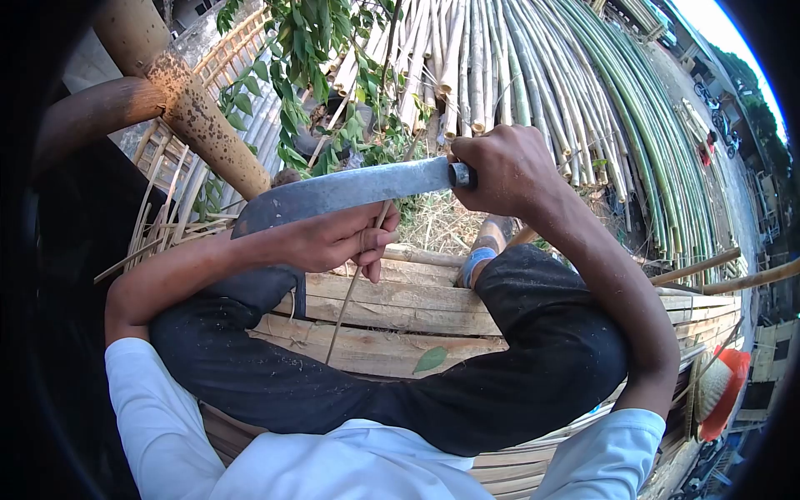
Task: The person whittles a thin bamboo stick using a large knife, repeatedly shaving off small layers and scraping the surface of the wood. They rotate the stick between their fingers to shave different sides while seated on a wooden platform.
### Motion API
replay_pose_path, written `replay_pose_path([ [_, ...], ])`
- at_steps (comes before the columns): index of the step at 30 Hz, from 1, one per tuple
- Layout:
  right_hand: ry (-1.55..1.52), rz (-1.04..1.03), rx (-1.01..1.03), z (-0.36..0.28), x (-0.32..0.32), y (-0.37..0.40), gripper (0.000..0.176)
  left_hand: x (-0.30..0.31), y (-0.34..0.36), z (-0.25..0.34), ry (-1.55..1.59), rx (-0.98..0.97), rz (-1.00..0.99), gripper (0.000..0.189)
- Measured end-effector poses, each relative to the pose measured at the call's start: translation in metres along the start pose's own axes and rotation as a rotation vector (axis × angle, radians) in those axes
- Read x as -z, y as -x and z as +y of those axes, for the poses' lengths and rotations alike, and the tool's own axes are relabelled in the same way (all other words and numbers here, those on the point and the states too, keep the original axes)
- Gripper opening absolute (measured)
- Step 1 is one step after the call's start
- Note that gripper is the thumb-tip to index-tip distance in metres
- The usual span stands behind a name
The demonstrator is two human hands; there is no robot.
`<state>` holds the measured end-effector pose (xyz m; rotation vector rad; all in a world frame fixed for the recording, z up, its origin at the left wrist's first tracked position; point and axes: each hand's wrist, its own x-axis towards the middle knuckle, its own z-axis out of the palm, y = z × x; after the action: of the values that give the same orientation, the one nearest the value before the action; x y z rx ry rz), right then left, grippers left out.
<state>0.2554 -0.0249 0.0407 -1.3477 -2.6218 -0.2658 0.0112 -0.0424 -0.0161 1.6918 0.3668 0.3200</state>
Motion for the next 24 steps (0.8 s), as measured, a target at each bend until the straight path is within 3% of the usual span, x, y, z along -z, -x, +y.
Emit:
replay_pose_path([
  [5, 0.014, 0.019, 0.011, 0.006, -0.001, 0.002, 0.013, 0.000, 0.002, 0.009, -0.034, 0.095, 0.017, 0.014],
  [7, -0.070, 0.104, -0.088, 0.015, -0.001, 0.005, 0.011, 0.002, 0.002, 0.015, -0.111, 0.125, -0.059, 0.012],
  [8, -0.190, 0.151, -0.174, 0.021, -0.004, 0.006, 0.013, -0.001, 0.003, 0.019, -0.202, 0.205, -0.225, 0.012],
  [9, -0.188, 0.062, -0.319, 0.019, 0.004, 0.006, 0.017, -0.008, 0.003, 0.030, -0.292, 0.288, -0.393, 0.013],
  [11, -0.198, 0.096, -0.373, 0.030, -0.004, 0.013, 0.021, -0.014, 0.002, 0.024, -0.286, 0.311, -0.376, 0.014],
  [13, -0.266, 0.101, -0.440, 0.034, -0.003, 0.011, 0.024, -0.003, -0.002, 0.012, -0.092, 0.266, -0.098, 0.015],
  [15, -0.331, 0.111, -0.527, 0.036, -0.001, 0.014, 0.026, 0.007, -0.004, 0.005, 0.023, 0.199, -0.032, 0.015],
  [19, -0.392, 0.082, -0.471, 0.026, 0.000, 0.013, 0.027, 0.006, -0.004, 0.012, -0.027, 0.249, 0.075, 0.014],
  [24, -0.265, 0.076, -0.189, 0.015, 0.001, 0.007, 0.017, 0.007, -0.006, 0.004, 0.050, 0.185, 0.114, 0.017],
])
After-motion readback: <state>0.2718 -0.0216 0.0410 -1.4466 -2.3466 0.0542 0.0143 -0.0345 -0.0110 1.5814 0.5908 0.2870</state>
